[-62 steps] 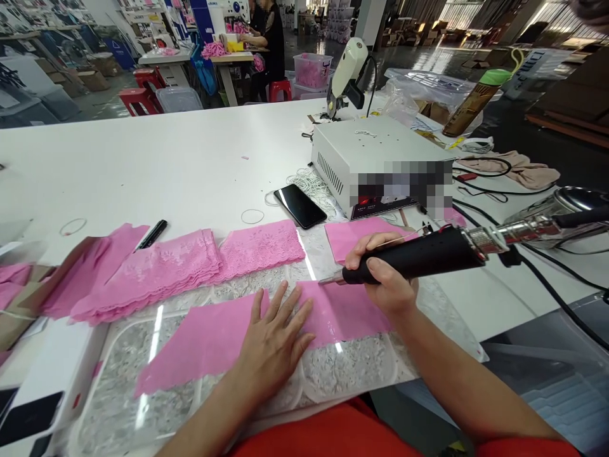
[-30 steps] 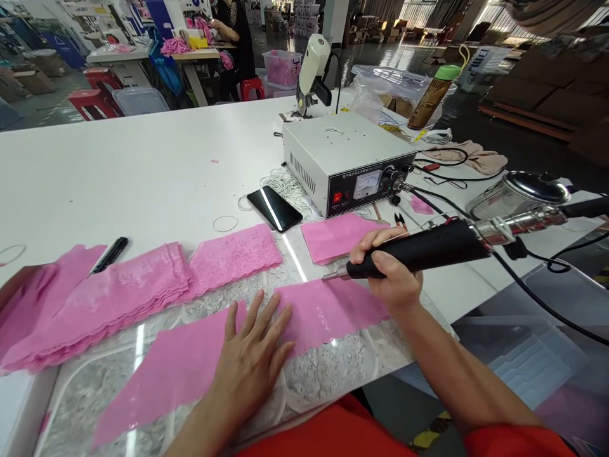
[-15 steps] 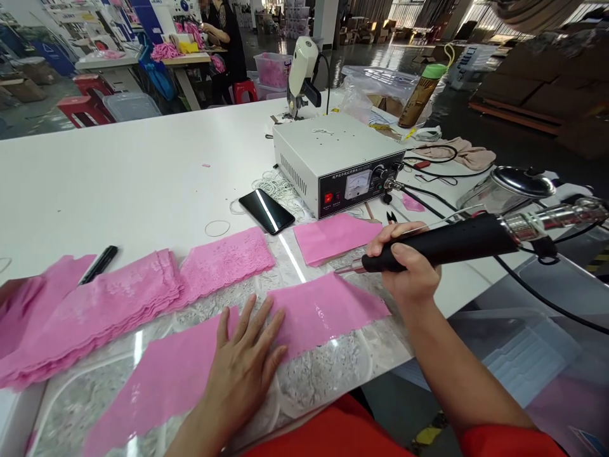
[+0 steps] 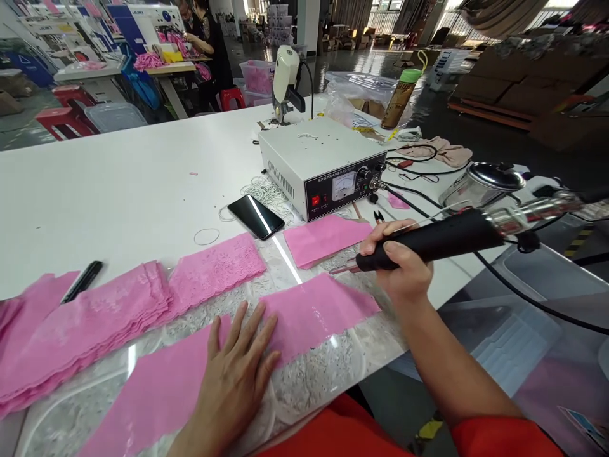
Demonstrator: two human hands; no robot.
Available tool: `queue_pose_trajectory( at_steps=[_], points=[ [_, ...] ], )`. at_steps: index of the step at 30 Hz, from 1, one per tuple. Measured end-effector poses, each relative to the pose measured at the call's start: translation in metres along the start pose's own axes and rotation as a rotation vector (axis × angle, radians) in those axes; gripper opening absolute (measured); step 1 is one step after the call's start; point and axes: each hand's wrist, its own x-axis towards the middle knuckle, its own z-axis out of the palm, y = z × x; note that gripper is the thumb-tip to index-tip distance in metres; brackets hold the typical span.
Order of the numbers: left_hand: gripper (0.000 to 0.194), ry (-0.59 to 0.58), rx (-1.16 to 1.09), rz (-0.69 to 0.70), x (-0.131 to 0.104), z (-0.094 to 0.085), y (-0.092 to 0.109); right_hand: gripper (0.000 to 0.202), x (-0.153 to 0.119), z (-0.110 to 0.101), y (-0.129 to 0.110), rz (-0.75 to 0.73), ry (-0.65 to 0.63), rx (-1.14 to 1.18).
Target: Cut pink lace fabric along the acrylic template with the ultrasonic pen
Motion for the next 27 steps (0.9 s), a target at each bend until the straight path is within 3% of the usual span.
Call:
queue_pose_trajectory(
  at_steps=[8, 22, 27],
  points=[
    [0.047, -0.004, -0.015, -0.008, 0.001, 0.0, 0.0, 0.011, -0.009, -0.018, -0.006, 0.031, -0.009, -0.002],
    [0.047, 0.013, -0.037, 0.002, 0.001, 0.0, -0.001, 0.011, -0.007, -0.014, -0.007, 0.041, -0.027, -0.017],
    [0.047, 0.013, -0.043, 0.009, 0.001, 0.001, -0.002, 0.011, -0.009, -0.026, -0.018, -0.001, 0.007, -0.021]
  ],
)
